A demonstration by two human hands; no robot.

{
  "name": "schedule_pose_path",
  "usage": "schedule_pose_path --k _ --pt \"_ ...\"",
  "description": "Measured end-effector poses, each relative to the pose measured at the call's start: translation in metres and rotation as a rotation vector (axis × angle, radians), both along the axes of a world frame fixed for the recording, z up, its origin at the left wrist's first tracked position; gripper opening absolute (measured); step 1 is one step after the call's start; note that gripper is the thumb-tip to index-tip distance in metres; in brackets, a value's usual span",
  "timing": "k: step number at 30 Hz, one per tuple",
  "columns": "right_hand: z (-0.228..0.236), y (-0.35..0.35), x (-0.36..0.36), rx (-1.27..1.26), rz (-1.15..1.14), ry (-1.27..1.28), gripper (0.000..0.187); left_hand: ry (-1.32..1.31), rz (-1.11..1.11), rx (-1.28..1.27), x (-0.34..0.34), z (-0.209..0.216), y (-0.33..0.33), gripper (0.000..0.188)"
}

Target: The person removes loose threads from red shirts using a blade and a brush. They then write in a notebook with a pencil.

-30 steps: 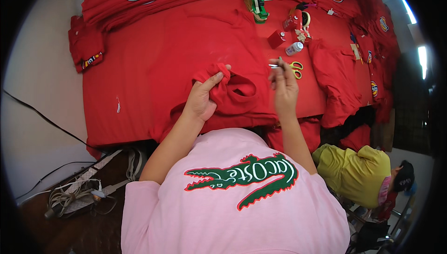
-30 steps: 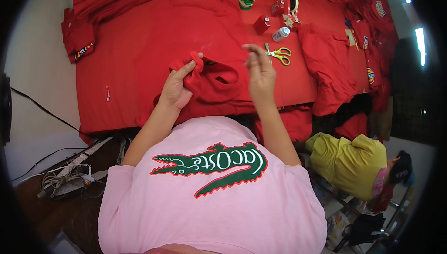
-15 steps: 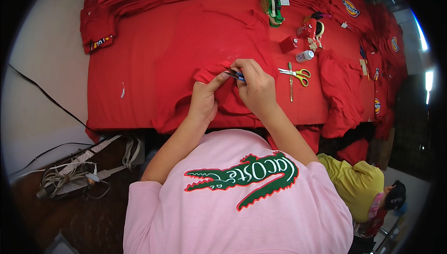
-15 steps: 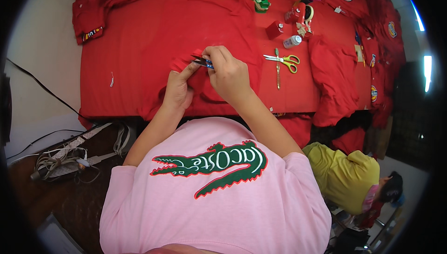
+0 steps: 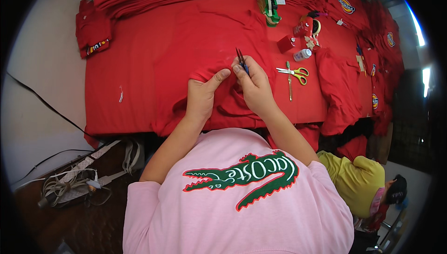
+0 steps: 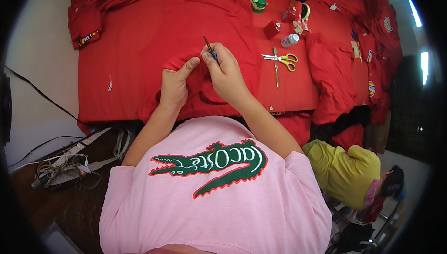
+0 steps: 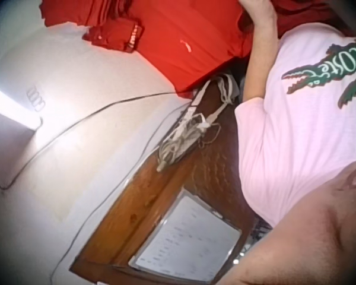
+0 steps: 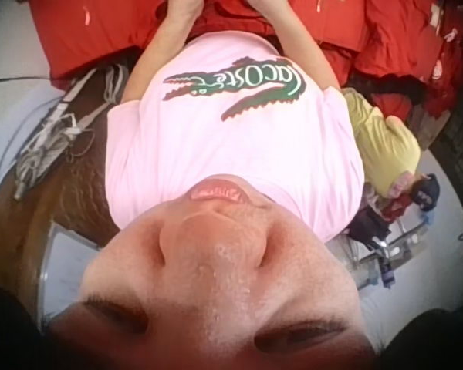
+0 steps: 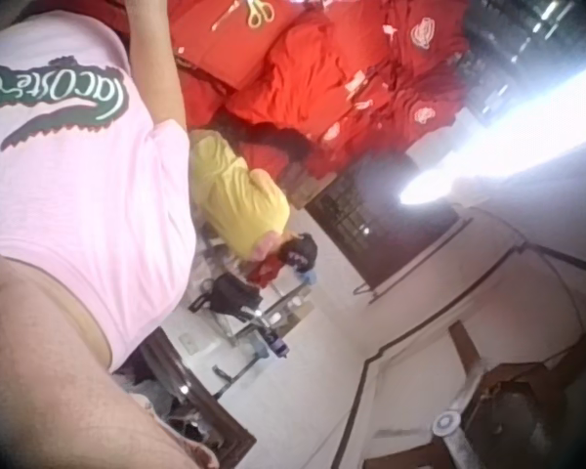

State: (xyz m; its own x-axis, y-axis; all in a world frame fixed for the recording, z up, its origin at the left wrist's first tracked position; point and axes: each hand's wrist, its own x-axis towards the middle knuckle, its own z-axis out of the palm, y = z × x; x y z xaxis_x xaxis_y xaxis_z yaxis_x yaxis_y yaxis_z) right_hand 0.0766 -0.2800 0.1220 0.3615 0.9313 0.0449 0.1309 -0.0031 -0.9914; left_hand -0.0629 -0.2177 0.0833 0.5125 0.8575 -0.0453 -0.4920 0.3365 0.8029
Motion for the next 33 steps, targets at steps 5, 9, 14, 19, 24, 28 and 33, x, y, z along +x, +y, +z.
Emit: schedule_pose_path --k 5,9,14,19,24,28,33 --pt "0.005 0.001 -0.002 0.086 -0.033 -0.06 0.016 -0.017 -0.008 -0.009 0.002 0.005 0.001 0.019" --pt "0.012 -0.005 0.005 -0.023 -0.058 -0.161 0.023 -0.026 0.003 -0.088 -0.004 0.003 0.003 0.014" --pt "0.025 -0.028 -0.004 -0.117 -0.045 -0.289 0.025 -0.013 0.03 -0.058 -0.007 0.003 0.005 0.01" --pt "0.022 -0.03 -0.011 -0.075 -0.069 -0.317 0.022 -0.023 0.02 -0.025 -0.008 0.006 0.002 0.009" --pt "0.021 -0.029 -0.012 -0.04 -0.066 -0.332 0.021 -0.012 0.022 -0.026 -0.009 0.002 -0.001 0.009" --pt "0.017 -0.034 -0.013 -0.026 -0.088 -0.265 0.02 -0.018 0.049 -0.037 -0.011 0.004 -0.004 0.008" --pt "0.014 -0.036 -0.012 -0.009 -0.073 -0.209 0.019 -0.036 0.073 -0.021 -0.009 0.008 -0.008 0.008"
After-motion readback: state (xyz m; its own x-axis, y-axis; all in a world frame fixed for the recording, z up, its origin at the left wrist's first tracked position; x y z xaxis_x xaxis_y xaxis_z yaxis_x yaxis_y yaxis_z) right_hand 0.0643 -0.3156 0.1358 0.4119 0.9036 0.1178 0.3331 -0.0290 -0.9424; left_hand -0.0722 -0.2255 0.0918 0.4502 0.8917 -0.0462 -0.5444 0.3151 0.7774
